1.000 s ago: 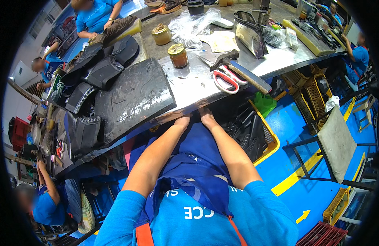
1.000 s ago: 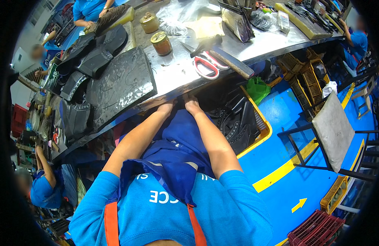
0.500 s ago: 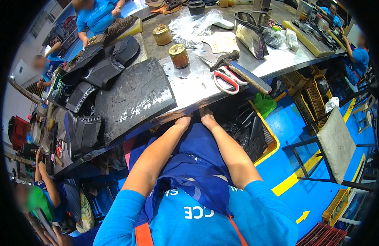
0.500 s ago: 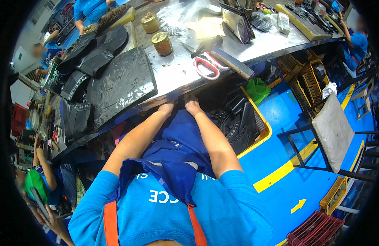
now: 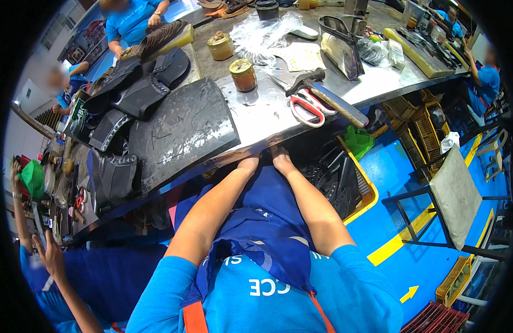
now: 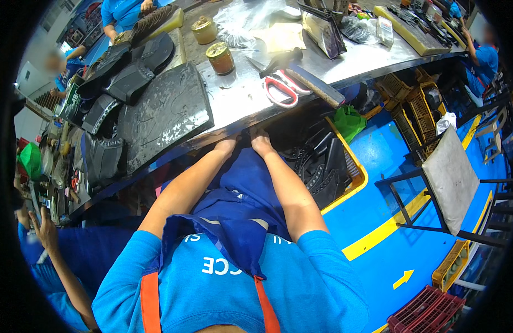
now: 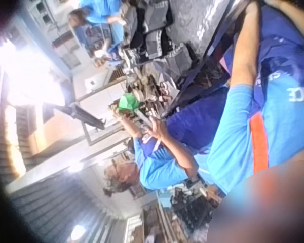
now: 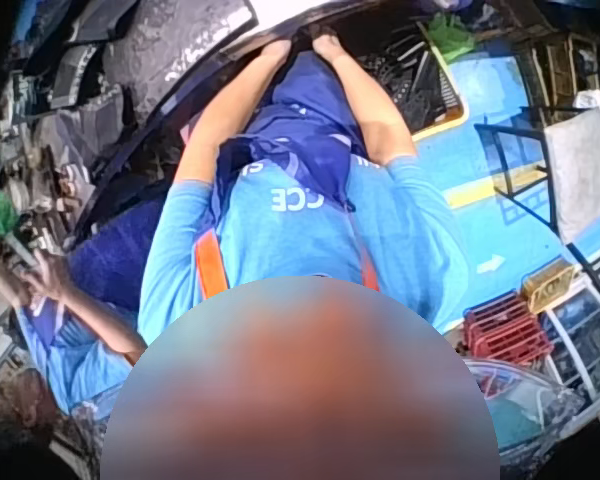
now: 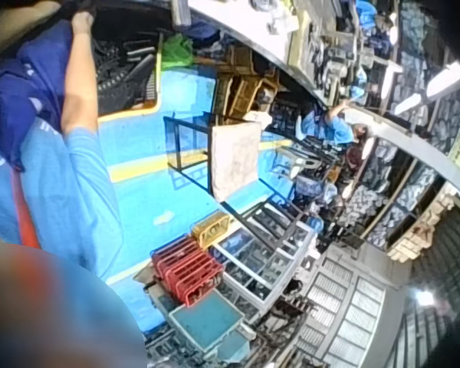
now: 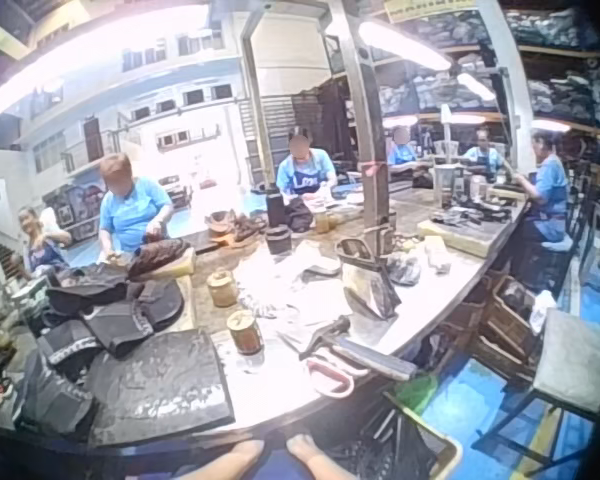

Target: The person assembles a black boot by hand, inserting a small white paper tag into the boot's interior and adjusting the upper. The person handles the boot repeatedly, turning it over and checking the interior and exterior surfaces.

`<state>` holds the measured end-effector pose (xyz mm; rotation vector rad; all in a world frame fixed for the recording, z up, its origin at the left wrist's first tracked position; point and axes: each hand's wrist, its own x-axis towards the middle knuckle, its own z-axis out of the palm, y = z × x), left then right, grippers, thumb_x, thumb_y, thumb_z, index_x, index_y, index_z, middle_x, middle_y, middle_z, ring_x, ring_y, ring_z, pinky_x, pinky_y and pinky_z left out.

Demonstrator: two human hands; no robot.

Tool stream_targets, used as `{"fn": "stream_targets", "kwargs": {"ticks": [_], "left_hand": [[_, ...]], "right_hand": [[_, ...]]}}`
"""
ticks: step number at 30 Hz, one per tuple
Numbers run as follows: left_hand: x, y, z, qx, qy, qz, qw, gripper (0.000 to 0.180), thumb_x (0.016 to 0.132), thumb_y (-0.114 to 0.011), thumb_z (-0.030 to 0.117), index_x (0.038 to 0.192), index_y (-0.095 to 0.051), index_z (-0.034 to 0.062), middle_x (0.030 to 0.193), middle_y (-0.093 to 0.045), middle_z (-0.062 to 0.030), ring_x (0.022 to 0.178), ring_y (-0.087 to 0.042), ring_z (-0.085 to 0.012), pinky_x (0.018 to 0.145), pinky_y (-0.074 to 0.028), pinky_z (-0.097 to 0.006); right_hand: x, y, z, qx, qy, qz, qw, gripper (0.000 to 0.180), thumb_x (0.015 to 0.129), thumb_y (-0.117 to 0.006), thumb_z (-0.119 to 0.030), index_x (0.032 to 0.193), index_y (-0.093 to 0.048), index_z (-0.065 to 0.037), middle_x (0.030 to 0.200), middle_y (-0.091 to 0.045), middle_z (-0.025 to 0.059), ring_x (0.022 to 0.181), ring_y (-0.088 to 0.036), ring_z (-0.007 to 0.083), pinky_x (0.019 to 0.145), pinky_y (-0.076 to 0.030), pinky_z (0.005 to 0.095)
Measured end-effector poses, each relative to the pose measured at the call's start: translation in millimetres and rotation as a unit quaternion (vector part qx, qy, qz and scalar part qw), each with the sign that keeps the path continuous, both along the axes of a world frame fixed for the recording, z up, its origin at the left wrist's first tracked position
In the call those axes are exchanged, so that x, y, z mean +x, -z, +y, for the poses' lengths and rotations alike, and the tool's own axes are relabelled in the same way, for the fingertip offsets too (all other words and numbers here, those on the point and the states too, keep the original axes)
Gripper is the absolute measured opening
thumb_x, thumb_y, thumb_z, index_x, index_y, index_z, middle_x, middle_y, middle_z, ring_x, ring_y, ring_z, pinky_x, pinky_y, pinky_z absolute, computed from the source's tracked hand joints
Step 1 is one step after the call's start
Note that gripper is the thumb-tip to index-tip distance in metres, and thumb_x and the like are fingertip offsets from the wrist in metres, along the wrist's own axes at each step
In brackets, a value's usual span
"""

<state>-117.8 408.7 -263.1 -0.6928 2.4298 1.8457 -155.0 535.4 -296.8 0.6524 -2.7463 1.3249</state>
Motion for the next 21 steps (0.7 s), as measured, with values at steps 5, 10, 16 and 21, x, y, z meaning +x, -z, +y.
{"fn": "stream_targets", "kwargs": {"ticks": [5,10,16,21], "left_hand": [[0.5,2.5,1.1,0.036,0.018,0.083,0.996,0.020,0.084,-0.052,0.024,0.087,-0.055,0.0040,0.081,-0.052,-0.0045,0.066,-0.045,-0.0147,0.061,-0.039,-0.029],[2.4,-11.1,10.0,0.054,-0.018,0.050,0.997,0.021,0.083,-0.053,0.025,0.087,-0.055,0.0046,0.080,-0.052,-0.0042,0.064,-0.044,-0.0141,0.058,-0.038,-0.028],[5.0,-25.2,14.7,0.069,-0.041,0.008,0.997,0.024,0.083,-0.053,0.028,0.090,-0.055,0.0052,0.079,-0.051,-0.0043,0.064,-0.044,-0.0133,0.058,-0.037,-0.027],[3.7,-20.6,13.2,0.082,-0.045,0.016,0.995,0.024,0.083,-0.055,0.028,0.090,-0.055,0.0055,0.080,-0.051,-0.0034,0.064,-0.044,-0.0128,0.057,-0.036,-0.027]], "right_hand": [[-4.8,7.4,-0.2,-0.005,-0.017,-0.011,1.000,0.022,0.088,-0.030,-0.017,0.096,-0.047,-0.005,0.088,-0.052,0.0296,0.083,-0.049,0.0468,0.070,-0.041,0.0508],[-5.3,6.2,-0.3,0.000,-0.016,-0.006,1.000,0.025,0.089,-0.028,-0.019,0.097,-0.047,-0.004,0.088,-0.052,0.0300,0.084,-0.048,0.0472,0.070,-0.041,0.0507],[-0.8,-3.9,2.8,0.000,-0.012,-0.037,0.999,0.024,0.089,-0.028,-0.018,0.097,-0.046,-0.004,0.088,-0.052,0.0297,0.084,-0.049,0.0466,0.070,-0.042,0.0501],[-3.5,2.0,1.0,0.018,-0.018,-0.012,1.000,0.024,0.089,-0.028,-0.017,0.097,-0.046,-0.003,0.086,-0.052,0.0292,0.081,-0.050,0.0453,0.068,-0.042,0.0499]]}}
